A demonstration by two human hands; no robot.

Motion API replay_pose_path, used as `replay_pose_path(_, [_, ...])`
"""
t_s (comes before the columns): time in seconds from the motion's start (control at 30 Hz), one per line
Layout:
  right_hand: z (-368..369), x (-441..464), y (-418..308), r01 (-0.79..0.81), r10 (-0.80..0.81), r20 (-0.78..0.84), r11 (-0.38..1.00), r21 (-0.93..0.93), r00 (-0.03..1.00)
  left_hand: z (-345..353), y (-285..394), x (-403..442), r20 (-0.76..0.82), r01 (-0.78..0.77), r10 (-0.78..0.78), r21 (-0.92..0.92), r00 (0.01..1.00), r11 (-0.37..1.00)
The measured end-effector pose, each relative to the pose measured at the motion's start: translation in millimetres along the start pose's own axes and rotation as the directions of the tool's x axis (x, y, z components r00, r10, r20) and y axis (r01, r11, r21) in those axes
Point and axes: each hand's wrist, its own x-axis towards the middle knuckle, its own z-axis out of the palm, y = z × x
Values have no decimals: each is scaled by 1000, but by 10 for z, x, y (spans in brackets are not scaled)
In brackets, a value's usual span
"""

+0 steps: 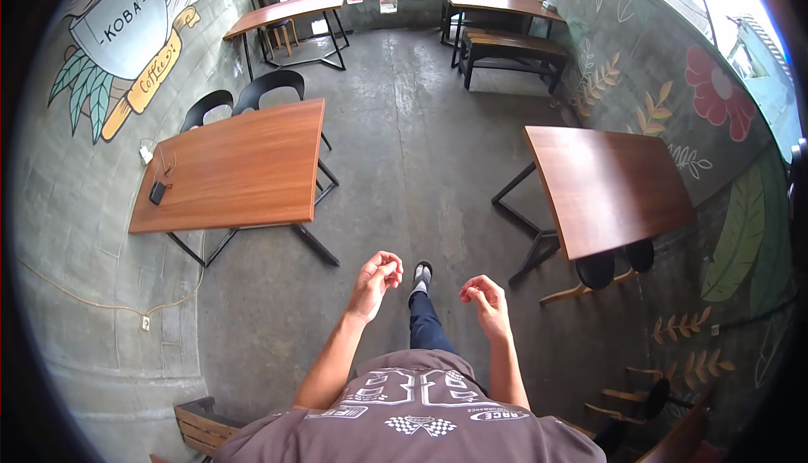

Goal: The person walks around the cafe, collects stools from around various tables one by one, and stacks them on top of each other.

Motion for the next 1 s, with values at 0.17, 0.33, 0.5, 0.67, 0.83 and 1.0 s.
replay_pose_path(0.17, [-54, 1759, -12, -27, 23, 105, 999, 36, 994, -287, 336, 1403, -72, -24, 25, 18, 997, 1000])
replay_pose_path(0.33, [-138, 3439, -508, 24, -23, 220, 1000, 0, 975, -282, 966, 2725, -105, -100, 104, 48, 989, 994])
replay_pose_path(0.5, [-356, 4762, -861, 67, -59, 224, 997, -28, 973, -373, 1170, 3918, -174, -126, 129, 29, 976, 992])
replay_pose_path(0.67, [-708, 5887, -915, 74, -64, 159, 996, -54, 985, -569, 1048, 5156, -188, -63, 61, -7, 980, 998])
replay_pose_path(0.83, [-1097, 7026, -1022, 69, -66, 44, 995, -71, 997, -644, 1040, 6720, -81, 16, -20, -50, 996, 999])
replay_pose_path(1.0, [-1422, 8013, -1310, 27, -37, -109, 995, -99, 993, -321, 1477, 8356, 91, 70, -68, -20, 994, 997])
